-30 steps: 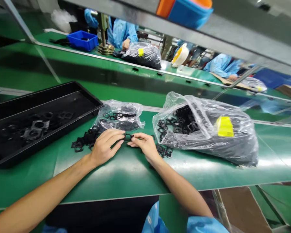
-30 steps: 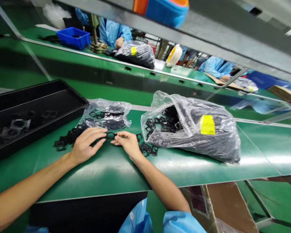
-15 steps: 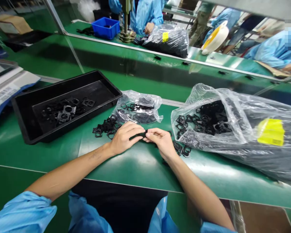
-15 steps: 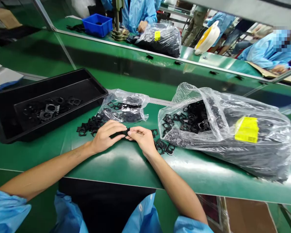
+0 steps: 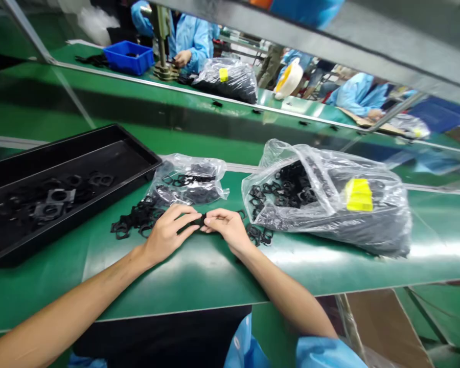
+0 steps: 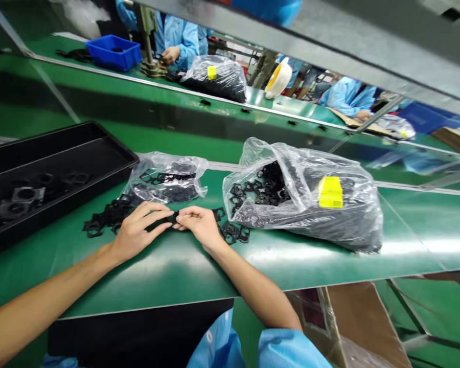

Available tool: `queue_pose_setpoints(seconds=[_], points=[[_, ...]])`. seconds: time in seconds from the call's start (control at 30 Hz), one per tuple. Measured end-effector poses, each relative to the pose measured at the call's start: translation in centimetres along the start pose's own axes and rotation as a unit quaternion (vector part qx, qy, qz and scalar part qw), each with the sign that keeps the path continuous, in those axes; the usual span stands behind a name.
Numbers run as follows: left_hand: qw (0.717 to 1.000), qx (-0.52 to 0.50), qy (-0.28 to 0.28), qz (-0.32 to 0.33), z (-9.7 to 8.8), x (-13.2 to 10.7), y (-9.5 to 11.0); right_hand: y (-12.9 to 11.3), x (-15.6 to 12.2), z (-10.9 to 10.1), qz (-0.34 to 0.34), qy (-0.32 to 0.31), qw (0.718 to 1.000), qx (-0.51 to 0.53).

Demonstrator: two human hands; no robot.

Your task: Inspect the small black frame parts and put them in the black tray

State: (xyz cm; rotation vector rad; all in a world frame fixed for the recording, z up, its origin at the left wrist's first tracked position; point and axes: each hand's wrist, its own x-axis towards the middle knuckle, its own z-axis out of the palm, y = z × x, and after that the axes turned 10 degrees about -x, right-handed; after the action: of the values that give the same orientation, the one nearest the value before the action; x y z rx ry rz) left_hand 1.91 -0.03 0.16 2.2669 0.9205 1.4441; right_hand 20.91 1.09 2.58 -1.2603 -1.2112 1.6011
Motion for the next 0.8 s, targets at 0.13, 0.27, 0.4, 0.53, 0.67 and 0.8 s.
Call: queue_pose_setpoints(seconds=[0.13,0.27,0.4,0.53,0.67,0.8], points=[[0.999,0.009,-0.010,0.029,-0.01,-0.13,0.23,0.04,-0.30,0.01,0.008,-0.007,1.000,0.011],[0.999,0.006,-0.011,0.045,0.08,-0.25,0.28,0.08,-0.51,0.02,0.004,-0.018,1.000,0.011],[0.998,0.008,-0.019,0.054,0.36,-0.46,0.17,0.34,-0.51,0.10,-0.013,-0.004,1.000,-0.018],[0.998,0.012,-0.025,0.059,0.46,-0.46,0.22,0.52,-0.52,0.13,-0.039,0.009,0.998,-0.047],[0.999,0.007,0.017,0.030,0.19,-0.11,0.52,0.31,-0.65,0.03,-0.061,0.017,0.996,-0.069],[0.997,-0.026,0.055,-0.042,-0.13,0.09,0.66,0.08,-0.84,0.01,-0.082,0.017,0.992,-0.092]])
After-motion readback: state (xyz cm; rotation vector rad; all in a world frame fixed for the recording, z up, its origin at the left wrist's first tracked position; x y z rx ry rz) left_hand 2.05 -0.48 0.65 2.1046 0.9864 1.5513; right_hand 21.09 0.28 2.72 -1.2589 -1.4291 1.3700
